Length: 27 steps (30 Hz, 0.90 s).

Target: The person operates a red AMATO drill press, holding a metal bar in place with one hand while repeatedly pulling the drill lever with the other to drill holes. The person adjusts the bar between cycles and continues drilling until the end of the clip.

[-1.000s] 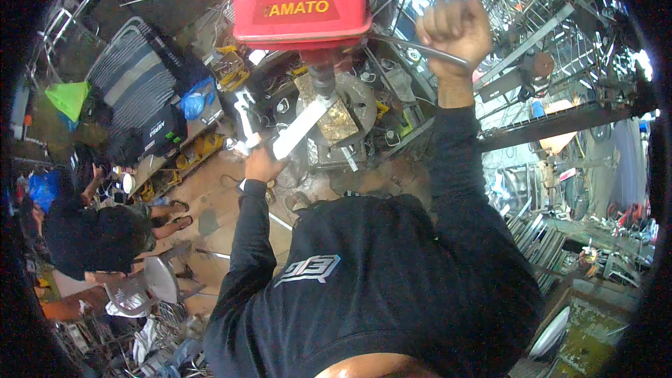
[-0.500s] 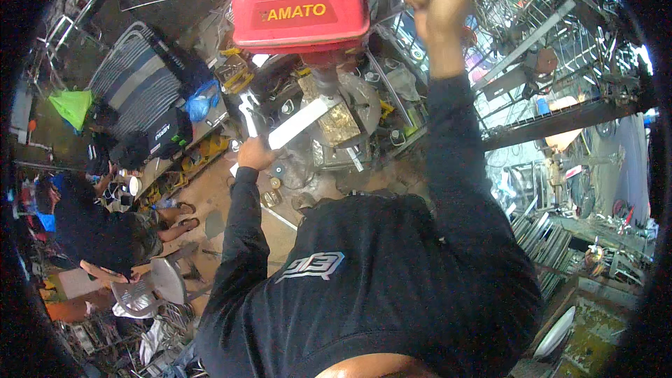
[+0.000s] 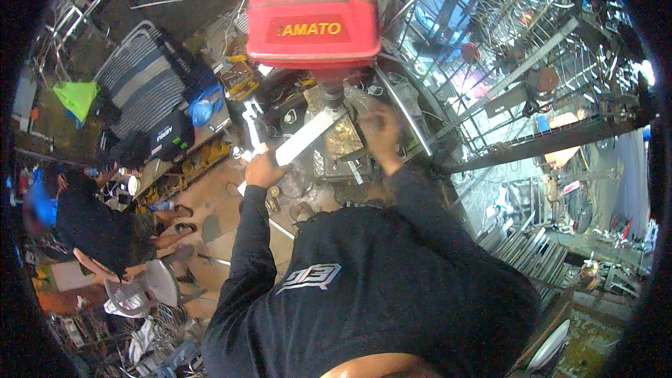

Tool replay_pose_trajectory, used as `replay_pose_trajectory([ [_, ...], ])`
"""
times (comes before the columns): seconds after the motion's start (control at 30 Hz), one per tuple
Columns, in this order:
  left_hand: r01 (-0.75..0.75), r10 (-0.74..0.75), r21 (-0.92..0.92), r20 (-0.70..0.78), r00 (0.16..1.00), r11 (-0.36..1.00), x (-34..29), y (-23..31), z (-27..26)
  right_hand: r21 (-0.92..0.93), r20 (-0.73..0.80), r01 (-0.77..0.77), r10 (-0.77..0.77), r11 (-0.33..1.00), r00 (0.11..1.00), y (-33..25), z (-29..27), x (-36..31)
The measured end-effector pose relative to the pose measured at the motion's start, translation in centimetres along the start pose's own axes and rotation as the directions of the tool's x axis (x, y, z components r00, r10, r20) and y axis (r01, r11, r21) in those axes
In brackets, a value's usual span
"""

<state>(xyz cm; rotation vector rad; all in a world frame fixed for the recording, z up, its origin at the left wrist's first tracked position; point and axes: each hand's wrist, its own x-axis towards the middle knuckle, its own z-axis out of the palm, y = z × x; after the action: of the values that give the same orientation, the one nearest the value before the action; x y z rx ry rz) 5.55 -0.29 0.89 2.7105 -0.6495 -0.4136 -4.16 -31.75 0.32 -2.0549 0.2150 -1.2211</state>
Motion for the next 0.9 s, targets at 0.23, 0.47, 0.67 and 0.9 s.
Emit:
replay_pose_trajectory([
  [0.23, 0.002, 0.001, 0.073, -0.037, 0.999, 0.997, 0.2, -1.7, 2.4, 0.345, 0.262, -0.397, 0.319, 0.850, 0.911, -3.7, 9.3, 6.9],
  [0.47, -0.023, 0.027, 0.108, -0.038, 0.999, 0.994, 0.9, -1.5, 2.1, 0.331, 0.769, -0.440, 0.032, 0.835, 0.639, -0.1, 5.0, 8.8],
  [0.67, 0.010, -0.010, 0.028, 0.015, 1.000, 1.000, -0.2, -1.1, 2.2, -0.024, 0.746, -0.673, 0.461, 0.739, 0.480, -1.4, -7.5, 10.9],
  [0.9, -0.043, 0.044, -0.095, 0.005, 0.999, 0.995, 0.0, -0.9, 2.4, 0.903, 0.210, -0.291, 0.264, 0.317, 0.941, -6.9, -9.8, 18.3],
])
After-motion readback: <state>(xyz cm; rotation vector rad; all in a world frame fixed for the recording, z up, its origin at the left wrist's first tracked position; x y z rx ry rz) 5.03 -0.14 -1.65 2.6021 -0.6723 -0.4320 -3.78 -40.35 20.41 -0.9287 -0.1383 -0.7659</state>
